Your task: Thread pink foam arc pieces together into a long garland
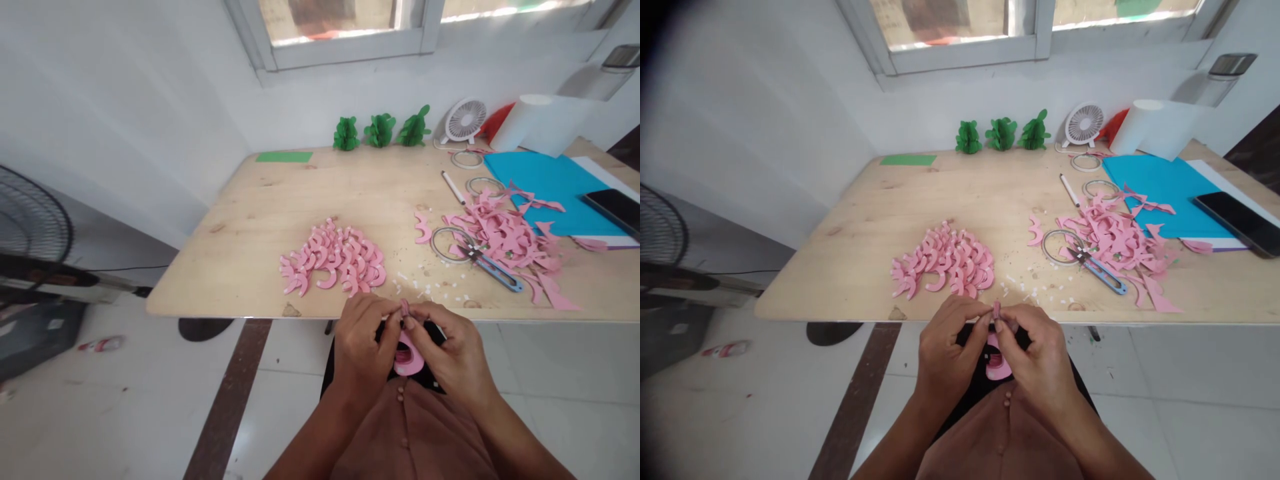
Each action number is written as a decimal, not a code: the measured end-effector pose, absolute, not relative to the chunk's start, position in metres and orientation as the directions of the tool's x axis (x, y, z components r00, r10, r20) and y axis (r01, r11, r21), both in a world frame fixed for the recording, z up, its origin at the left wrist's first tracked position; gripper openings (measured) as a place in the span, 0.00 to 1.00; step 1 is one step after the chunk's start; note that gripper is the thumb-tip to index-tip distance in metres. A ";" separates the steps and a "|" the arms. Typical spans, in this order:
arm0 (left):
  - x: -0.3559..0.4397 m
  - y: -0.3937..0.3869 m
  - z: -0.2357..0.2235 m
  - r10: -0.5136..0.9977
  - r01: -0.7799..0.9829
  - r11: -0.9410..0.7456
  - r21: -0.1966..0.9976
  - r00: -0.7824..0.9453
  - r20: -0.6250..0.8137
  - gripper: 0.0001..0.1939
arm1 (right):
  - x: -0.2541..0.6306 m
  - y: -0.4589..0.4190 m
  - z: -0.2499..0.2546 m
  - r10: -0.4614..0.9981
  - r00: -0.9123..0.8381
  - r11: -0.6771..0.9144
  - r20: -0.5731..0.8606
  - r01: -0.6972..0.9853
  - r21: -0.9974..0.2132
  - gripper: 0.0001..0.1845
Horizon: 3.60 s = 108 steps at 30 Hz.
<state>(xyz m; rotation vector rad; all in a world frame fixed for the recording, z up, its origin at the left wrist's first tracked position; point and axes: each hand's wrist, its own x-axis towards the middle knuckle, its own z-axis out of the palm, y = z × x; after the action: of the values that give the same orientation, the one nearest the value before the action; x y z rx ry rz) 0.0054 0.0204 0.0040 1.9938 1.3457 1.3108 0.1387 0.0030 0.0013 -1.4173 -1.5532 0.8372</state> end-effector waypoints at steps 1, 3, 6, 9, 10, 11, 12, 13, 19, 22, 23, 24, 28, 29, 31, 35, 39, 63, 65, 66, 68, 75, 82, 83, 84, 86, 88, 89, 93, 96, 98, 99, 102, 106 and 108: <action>0.006 0.021 0.004 0.876 0.497 -0.450 0.742 0.087 0.474 0.05 | 0.139 0.003 0.002 0.991 0.005 0.120 0.133 0.411 -0.904 0.07; 0.007 0.021 0.004 0.881 0.497 -0.436 0.751 0.066 0.468 0.04 | 0.138 0.004 0.002 0.995 0.009 0.089 0.100 0.391 -0.916 0.07; 0.010 0.020 0.004 0.886 0.506 -0.414 0.757 0.034 0.462 0.04 | 0.138 0.004 0.004 0.997 0.025 0.057 0.072 0.372 -0.926 0.07; 0.011 0.020 0.005 0.925 0.470 -0.330 0.819 -0.011 0.379 0.04 | 0.138 0.005 0.004 0.999 0.034 0.025 0.039 0.334 -0.942 0.08; 0.011 0.020 0.005 0.949 0.433 -0.273 0.859 -0.028 0.315 0.04 | 0.139 0.006 0.004 0.999 0.038 0.008 0.020 0.311 -0.950 0.08; 0.011 0.020 0.004 0.971 0.377 -0.203 0.904 -0.040 0.234 0.04 | 0.139 0.006 0.003 0.999 0.041 -0.012 0.000 0.285 -0.958 0.08; 0.010 0.020 0.003 0.989 0.303 -0.124 0.945 -0.041 0.143 0.04 | 0.140 0.007 0.003 0.999 0.041 -0.031 -0.021 0.256 -0.966 0.09; 0.009 0.021 0.002 0.998 0.214 -0.045 0.976 -0.032 0.053 0.05 | 0.140 0.007 0.002 0.998 0.038 -0.049 -0.042 0.226 -0.973 0.09; 0.006 0.032 -0.005 0.989 -0.051 0.135 0.990 -0.056 -0.138 0.06 | 0.142 0.008 -0.003 0.990 0.071 -0.126 -0.121 0.073 -0.989 0.09; 0.009 0.044 -0.006 0.998 0.141 -0.001 0.990 -0.065 0.010 0.06 | 0.143 0.007 -0.005 0.987 0.105 -0.128 -0.121 0.058 -0.990 0.10; 0.010 0.048 -0.007 0.998 0.212 -0.046 0.976 -0.032 0.054 0.06 | 0.143 0.007 -0.006 0.986 0.111 -0.128 -0.121 0.056 -0.990 0.11; 0.012 0.052 -0.007 0.996 0.271 -0.087 0.959 -0.001 0.091 0.07 | 0.144 0.007 -0.006 0.986 0.115 -0.127 -0.120 0.056 -0.990 0.11; 0.018 0.060 -0.010 0.988 0.433 -0.140 0.890 -0.003 0.157 0.05 | 0.146 0.007 -0.008 0.986 0.146 -0.090 -0.079 0.072 -0.993 0.10; 0.018 0.060 -0.011 0.987 0.452 -0.134 0.882 -0.017 0.159 0.07 | 0.146 0.007 -0.008 0.986 0.152 -0.083 -0.070 0.081 -0.993 0.10; 0.016 0.059 -0.012 0.987 0.451 -0.133 0.882 -0.021 0.159 0.06 | 0.146 0.007 -0.008 0.985 0.157 -0.082 -0.066 0.101 -0.991 0.10; 0.010 0.050 -0.011 0.990 0.357 -0.128 0.925 -0.002 0.138 0.08 | 0.146 0.008 -0.009 0.986 0.158 -0.074 -0.055 0.122 -0.990 0.09; 0.009 0.041 -0.006 0.999 0.230 -0.043 0.972 0.026 0.038 0.08 | 0.146 0.008 -0.008 0.988 0.150 -0.065 -0.044 0.137 -0.989 0.10; -0.096 0.051 -0.030 0.875 0.890 0.005 0.456 -0.225 0.429 0.09 | 0.148 0.009 -0.014 0.973 0.221 -0.096 -0.067 0.126 -0.987 0.10; -0.109 0.056 -0.030 0.887 0.922 0.088 0.378 -0.245 0.391 0.10 | 0.148 0.009 -0.015 0.973 0.219 -0.102 -0.069 0.144 -0.984 0.10; -0.115 0.059 -0.030 0.898 0.929 0.128 0.348 -0.257 0.356 0.11 | 0.147 0.009 -0.015 0.973 0.215 -0.115 -0.082 0.143 -0.983 0.10; -0.123 0.064 -0.031 0.916 0.927 0.200 0.317 -0.292 0.275 0.12 | 0.146 0.010 -0.016 0.975 0.207 -0.112 -0.080 0.148 -0.983 0.10; -0.127 0.080 -0.032 0.935 0.908 0.272 0.320 -0.328 0.135 0.11 | 0.145 0.010 -0.017 0.975 0.201 -0.125 -0.090 0.168 -0.978 0.10; -0.126 0.085 -0.028 0.913 0.842 0.361 0.400 -0.406 0.032 0.07 | 0.143 0.009 -0.014 0.975 0.181 -0.157 -0.131 0.139 -0.978 0.11; -0.127 0.085 -0.029 0.911 0.831 0.362 0.422 -0.411 0.028 0.07 | 0.144 0.009 -0.015 0.974 0.181 -0.163 -0.137 0.141 -0.976 0.11; -0.127 0.085 -0.029 0.910 0.821 0.359 0.444 -0.414 0.028 0.06 | 0.144 0.009 -0.015 0.973 0.182 -0.166 -0.139 0.139 -0.976 0.11; -0.129 0.084 -0.031 0.911 0.800 0.345 0.492 -0.412 0.031 0.06 | 0.145 0.009 -0.017 0.972 0.186 -0.165 -0.140 0.126 -0.978 0.11; -0.130 0.082 -0.031 0.910 0.778 0.334 0.532 -0.413 0.034 0.06 | 0.145 0.009 -0.018 0.972 0.190 -0.164 -0.141 0.112 -0.980 0.12; -0.131 0.082 -0.030 0.909 0.767 0.328 0.552 -0.415 0.037 0.06 | 0.145 0.009 -0.018 0.971 0.189 -0.167 -0.144 0.109 -0.980 0.12; -0.132 0.078 -0.020 0.922 0.675 0.271 0.686 -0.387 0.017 0.06 | 0.142 0.010 -0.014 0.977 0.138 -0.172 -0.160 0.078 -0.982 0.11; -0.131 0.076 -0.012 0.943 0.545 0.225 0.808 -0.330 -0.040 0.09 | 0.134 0.018 -0.006 0.984 0.030 -0.172 -0.173 -0.036 -0.984 0.10; -0.131 0.076 -0.009 0.955 0.454 0.222 0.863 -0.278 -0.099 0.10 | 0.125 0.028 0.000 0.977 -0.068 -0.208 -0.200 -0.151 -0.966 0.09; -0.131 0.075 -0.009 0.959 0.416 0.229 0.880 -0.250 -0.131 0.10 | 0.119 0.035 0.003 0.970 -0.125 -0.233 -0.210 -0.206 -0.950 0.08; -0.134 0.074 -0.011 0.962 0.365 0.257 0.895 -0.189 -0.199 0.09 | 0.098 0.056 0.008 0.933 -0.266 -0.323 -0.243 -0.319 -0.891 0.07; -0.140 0.070 -0.018 0.963 0.352 0.269 0.896 -0.123 -0.241 0.07 | 0.064 0.085 0.008 0.869 -0.432 -0.429 -0.242 -0.413 -0.804 0.05; -0.143 0.067 -0.020 0.963 0.336 0.269 0.903 -0.091 -0.253 0.05 | 0.046 0.097 0.008 0.847 -0.489 -0.461 -0.210 -0.477 -0.748 0.04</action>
<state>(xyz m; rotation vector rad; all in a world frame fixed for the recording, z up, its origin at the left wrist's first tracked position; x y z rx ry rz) -0.1425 0.0674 -0.0202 1.2256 1.6117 0.8489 0.0462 0.0970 0.0079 -0.7360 -0.7943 2.0201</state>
